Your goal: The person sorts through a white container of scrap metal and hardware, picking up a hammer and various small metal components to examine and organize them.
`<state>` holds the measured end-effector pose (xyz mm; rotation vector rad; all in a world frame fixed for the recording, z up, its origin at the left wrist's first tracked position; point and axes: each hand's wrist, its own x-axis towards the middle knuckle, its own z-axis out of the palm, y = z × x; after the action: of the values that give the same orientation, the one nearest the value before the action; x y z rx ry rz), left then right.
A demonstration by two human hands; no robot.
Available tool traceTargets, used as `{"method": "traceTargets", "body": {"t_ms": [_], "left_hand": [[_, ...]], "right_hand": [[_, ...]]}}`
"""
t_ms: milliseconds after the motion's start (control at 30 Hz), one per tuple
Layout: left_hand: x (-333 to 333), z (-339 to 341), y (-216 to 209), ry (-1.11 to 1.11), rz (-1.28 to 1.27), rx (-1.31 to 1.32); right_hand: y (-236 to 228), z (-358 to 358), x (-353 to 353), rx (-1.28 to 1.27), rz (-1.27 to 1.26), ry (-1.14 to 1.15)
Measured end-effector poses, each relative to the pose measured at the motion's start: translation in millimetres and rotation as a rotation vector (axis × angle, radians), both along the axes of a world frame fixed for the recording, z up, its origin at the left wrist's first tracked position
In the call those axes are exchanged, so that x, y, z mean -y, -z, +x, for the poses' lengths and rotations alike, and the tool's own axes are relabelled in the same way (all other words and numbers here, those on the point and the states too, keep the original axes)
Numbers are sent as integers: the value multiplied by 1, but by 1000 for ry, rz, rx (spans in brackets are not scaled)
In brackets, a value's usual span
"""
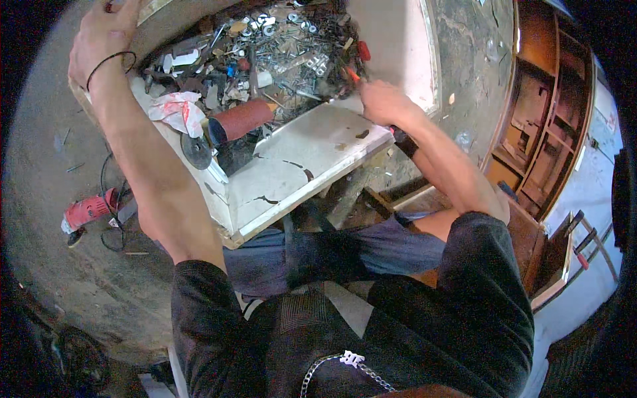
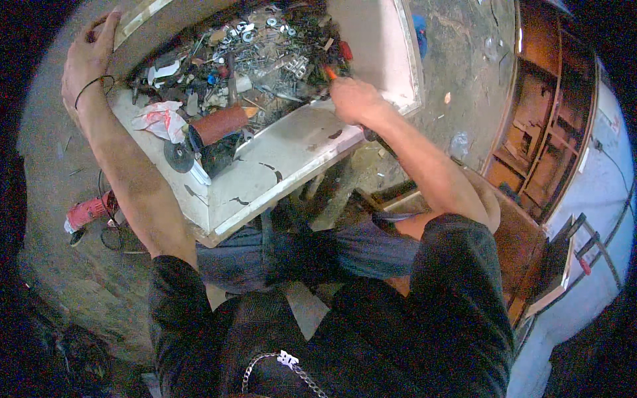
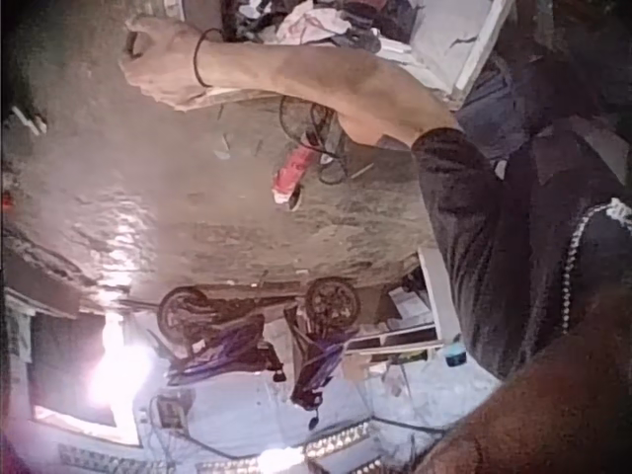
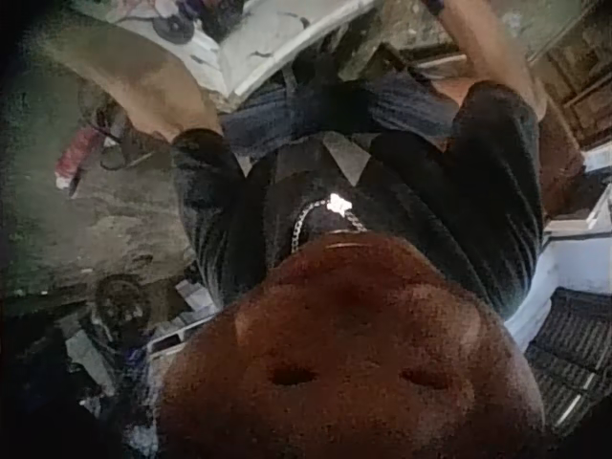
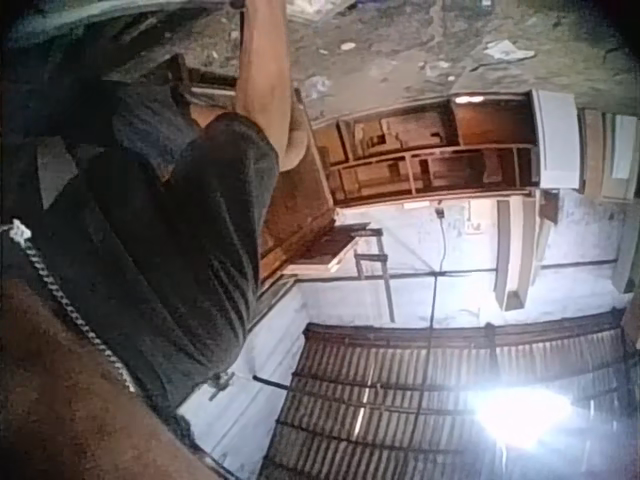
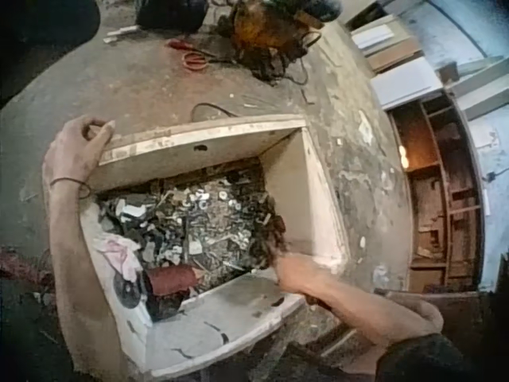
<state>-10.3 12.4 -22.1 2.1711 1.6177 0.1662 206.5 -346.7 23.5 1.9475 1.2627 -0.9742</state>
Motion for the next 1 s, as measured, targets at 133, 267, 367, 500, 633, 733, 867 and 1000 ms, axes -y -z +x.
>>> {"method": "traceTargets", "body": {"t_ms": [133, 267, 367, 500, 633, 733, 867, 1000], "left_hand": [[0, 1, -2, -1, -3, -27], [-5, -3, -1, -6, -29, -22], [-4, -4, -2, -16, -25, -64], [-3, -1, -1, -24, -56, -19], [-3, -1, -2, -25, 8, -45], [-2, 0, -2, -44, -4, -68], [-6, -2, -1, -39, -36, -59], [-4, 3, -1, -46, -20, -22]], "right_hand": [[-20, -19, -2, -252, -40, 266], [-51, -57, 5, -368, 101, 351], [-79, -54, -1, -314, 99, 359], [-71, -21, 16, -120, 119, 331], [-44, -10, 28, 19, 129, 306], [-25, -28, 4, -120, -29, 229], [-6, -95, -34, -291, 135, 159], [-14, -132, -37, -400, 326, 192]]}}
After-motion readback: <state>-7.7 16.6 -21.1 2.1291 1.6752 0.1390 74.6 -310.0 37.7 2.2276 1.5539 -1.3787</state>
